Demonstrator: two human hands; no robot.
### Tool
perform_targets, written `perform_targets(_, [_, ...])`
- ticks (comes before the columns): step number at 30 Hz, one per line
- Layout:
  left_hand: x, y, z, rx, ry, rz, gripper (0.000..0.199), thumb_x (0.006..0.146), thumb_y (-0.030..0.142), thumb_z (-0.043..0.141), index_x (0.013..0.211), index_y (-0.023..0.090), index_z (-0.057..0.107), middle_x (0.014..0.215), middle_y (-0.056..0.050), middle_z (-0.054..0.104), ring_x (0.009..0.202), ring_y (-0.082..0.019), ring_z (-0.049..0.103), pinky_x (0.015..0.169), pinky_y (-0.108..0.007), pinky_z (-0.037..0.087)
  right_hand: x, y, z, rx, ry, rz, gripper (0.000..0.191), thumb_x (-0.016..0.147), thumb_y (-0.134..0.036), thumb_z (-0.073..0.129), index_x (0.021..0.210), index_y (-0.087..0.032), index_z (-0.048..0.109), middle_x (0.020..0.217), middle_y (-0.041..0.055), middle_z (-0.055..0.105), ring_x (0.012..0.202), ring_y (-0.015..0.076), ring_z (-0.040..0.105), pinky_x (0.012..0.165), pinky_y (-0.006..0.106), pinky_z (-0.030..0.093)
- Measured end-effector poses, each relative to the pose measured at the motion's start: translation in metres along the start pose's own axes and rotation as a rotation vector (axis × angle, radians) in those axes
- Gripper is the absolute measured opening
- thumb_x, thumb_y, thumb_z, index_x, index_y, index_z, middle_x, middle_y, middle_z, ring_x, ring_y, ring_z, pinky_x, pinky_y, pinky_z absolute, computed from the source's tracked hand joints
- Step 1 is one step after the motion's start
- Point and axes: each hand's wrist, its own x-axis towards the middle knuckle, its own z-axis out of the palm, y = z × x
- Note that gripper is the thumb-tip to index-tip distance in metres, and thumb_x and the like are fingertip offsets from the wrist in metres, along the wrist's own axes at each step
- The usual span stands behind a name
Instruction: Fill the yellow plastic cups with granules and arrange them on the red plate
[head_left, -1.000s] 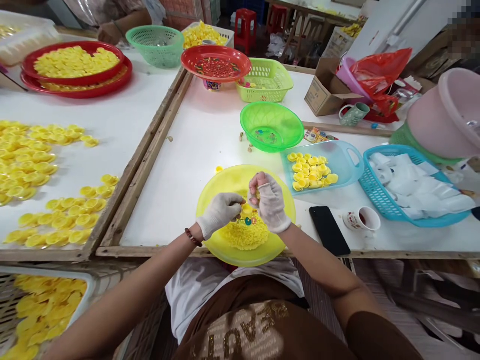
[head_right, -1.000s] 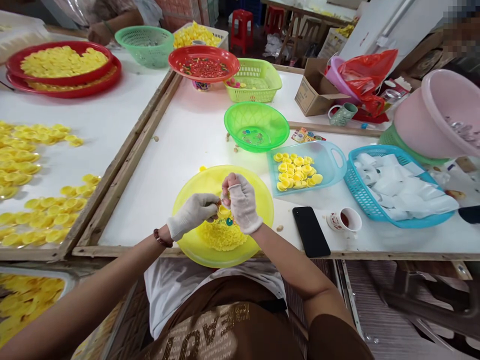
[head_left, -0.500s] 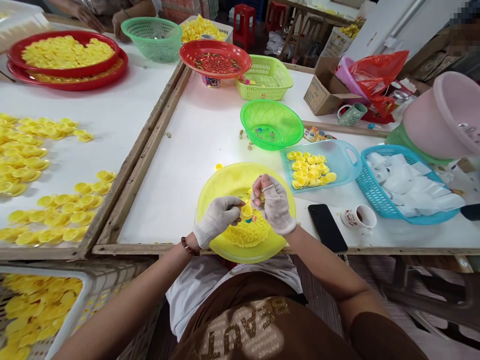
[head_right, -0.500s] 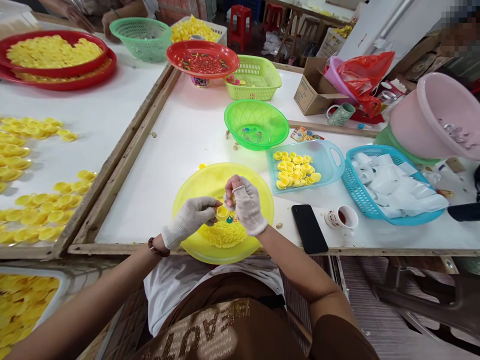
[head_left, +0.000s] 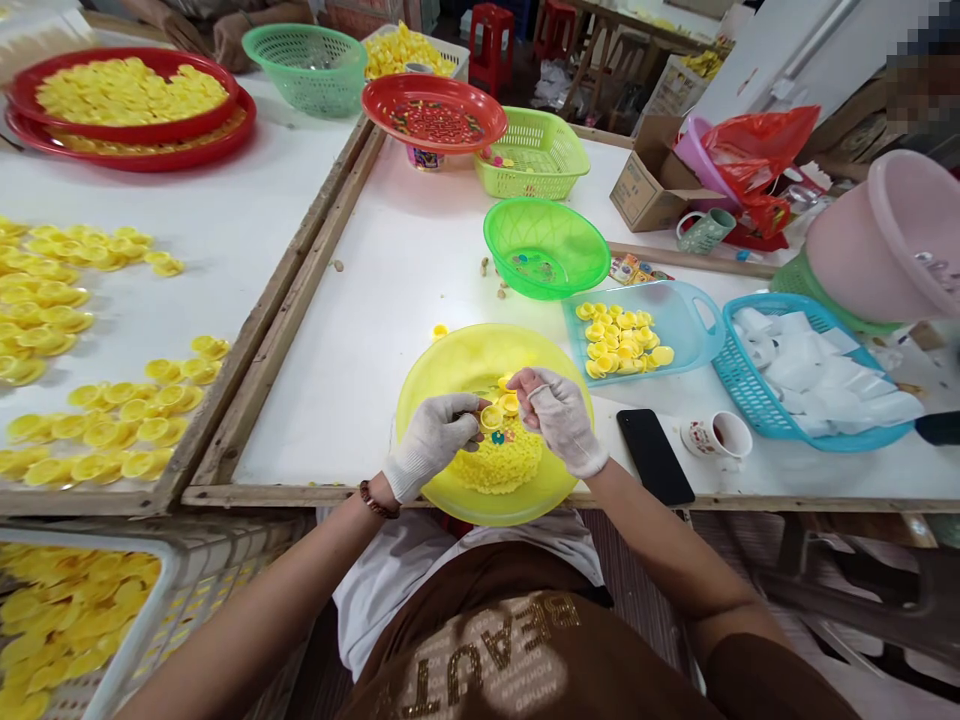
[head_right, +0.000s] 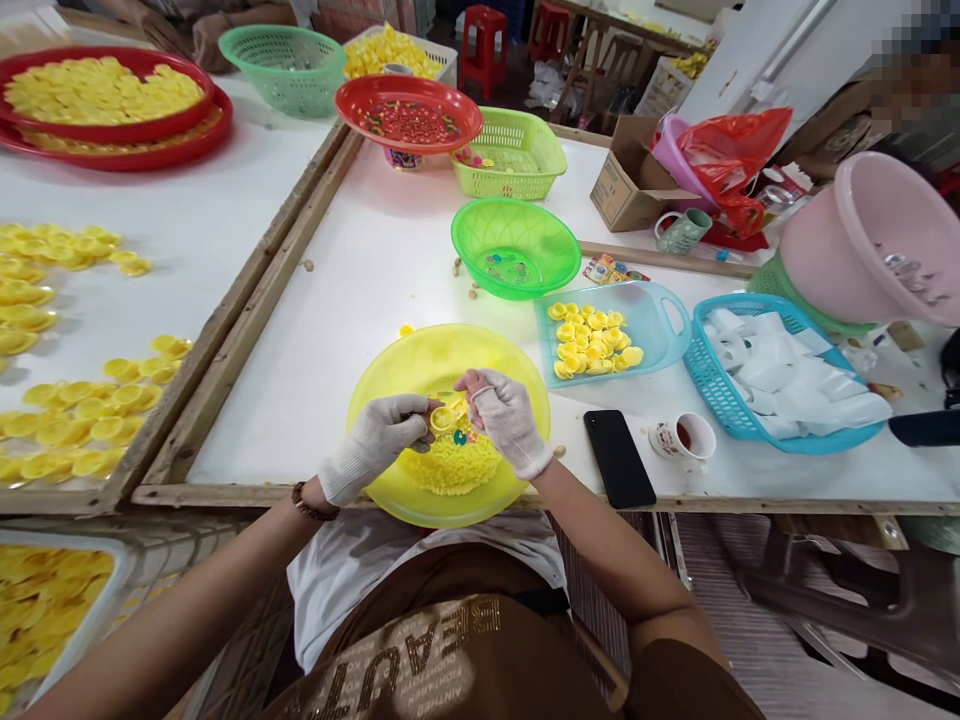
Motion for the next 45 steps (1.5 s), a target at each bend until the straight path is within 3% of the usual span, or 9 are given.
perform_targets(6, [-0.004, 0.000, 0.005, -0.075, -0.121, 0.100, 0.033, 0.074, 0.025, 0.065, 0.105, 0.015, 0.066, 0.093, -0.005, 0.071, 0.081, -0.017, 0.069, 0.076, -0.029, 0.059, -0.007, 0.021, -0.002, -0.253, -0.023, 0.029, 0.033, 0.088, -0.053, 0.062, 0.086, -0.020, 0.065, 0.054, -0.0062, 0.044, 0.045, 0.0073, 0.038, 0.043, 0.020, 0.032])
perform_targets(10, [-0.008, -0.007, 0.012, 0.211, 0.070, 0.246, 0.032, 0.078, 0.033, 0.070, 0.103, 0.017, 0.059, 0.079, -0.003, 0.066, 0.069, -0.017, 0.063, 0.066, -0.030, 0.055, -0.007, 0.017, 0.005, -0.364, -0.026, -0.002, 0.031, 0.091, -0.049, 0.058, 0.079, -0.020, 0.061, 0.055, -0.0049, 0.046, 0.046, 0.0078, 0.041, 0.043, 0.020, 0.033])
perform_targets(13, [-0.016, -0.006, 0.012, 0.434, 0.224, 0.400, 0.027, 0.081, 0.029, 0.069, 0.104, 0.019, 0.061, 0.093, -0.007, 0.069, 0.082, -0.021, 0.066, 0.081, -0.036, 0.056, -0.010, 0.016, 0.009, -0.412, -0.039, 0.017, 0.031, 0.090, -0.050, 0.059, 0.084, -0.020, 0.064, 0.057, -0.0040, 0.048, 0.046, 0.0082, 0.041, 0.043, 0.021, 0.033])
perform_targets(20, [-0.030, 0.001, -0.007, 0.517, 0.217, 0.504, 0.034, 0.084, 0.022, 0.065, 0.118, 0.023, 0.065, 0.106, -0.008, 0.072, 0.098, -0.023, 0.069, 0.094, -0.038, 0.054, -0.009, 0.007, 0.019, -0.372, -0.108, -0.006, 0.034, 0.090, -0.050, 0.062, 0.077, -0.018, 0.063, 0.055, -0.0040, 0.045, 0.047, 0.0082, 0.038, 0.043, 0.022, 0.031])
perform_targets(28, [-0.020, -0.017, -0.016, 0.477, 0.216, 0.523, 0.025, 0.087, 0.022, 0.063, 0.111, 0.019, 0.064, 0.101, -0.005, 0.072, 0.089, -0.019, 0.067, 0.083, -0.031, 0.054, -0.003, -0.008, 0.021, -0.397, -0.207, 0.077, 0.036, 0.096, -0.038, 0.061, 0.124, -0.015, 0.060, 0.120, 0.0088, 0.064, 0.100, 0.0206, 0.065, 0.085, 0.040, 0.057])
perform_targets(33, [-0.028, -0.012, -0.025, 0.457, 0.281, 0.569, 0.029, 0.086, 0.024, 0.065, 0.115, 0.018, 0.062, 0.105, -0.006, 0.072, 0.090, -0.019, 0.068, 0.084, -0.032, 0.055, 0.000, -0.011, 0.010, -0.487, -0.267, 0.091, 0.037, 0.096, -0.038, 0.061, 0.125, -0.015, 0.060, 0.122, 0.0091, 0.063, 0.103, 0.0212, 0.064, 0.087, 0.041, 0.057])
perform_targets(37, [-0.031, -0.003, -0.072, 0.545, 0.449, 0.670, 0.026, 0.085, 0.027, 0.067, 0.110, 0.017, 0.066, 0.111, -0.009, 0.067, 0.098, -0.020, 0.065, 0.087, -0.032, 0.054, 0.000, 0.000, -0.001, -0.624, -0.387, 0.074, 0.017, 0.092, -0.032, 0.063, 0.090, -0.016, 0.066, 0.084, 0.0039, 0.066, 0.072, 0.0155, 0.058, 0.071, 0.033, 0.051])
perform_targets(42, [-0.027, 0.001, -0.200, 0.830, 0.835, 0.475, 0.023, 0.081, 0.024, 0.066, 0.102, 0.016, 0.067, 0.100, -0.008, 0.066, 0.086, -0.019, 0.061, 0.082, -0.031, 0.052, 0.001, 0.031, -0.012, -1.336, -0.518, -0.015, 0.022, 0.090, -0.017, 0.046, 0.070, -0.019, 0.054, 0.069, 0.0057, 0.062, 0.067, 0.0185, 0.054, 0.071, 0.037, 0.040])
perform_targets(45, [-0.033, 0.002, -0.268, 0.845, 1.028, 0.284, 0.028, 0.076, 0.022, 0.067, 0.103, 0.014, 0.066, 0.094, -0.008, 0.067, 0.078, -0.018, 0.060, 0.078, -0.031, 0.050, 0.000, 0.028, -0.001, -1.333, -0.526, -0.034, 0.022, 0.093, -0.020, 0.042, 0.074, -0.020, 0.053, 0.074, 0.0059, 0.062, 0.070, 0.0188, 0.055, 0.072, 0.037, 0.040])
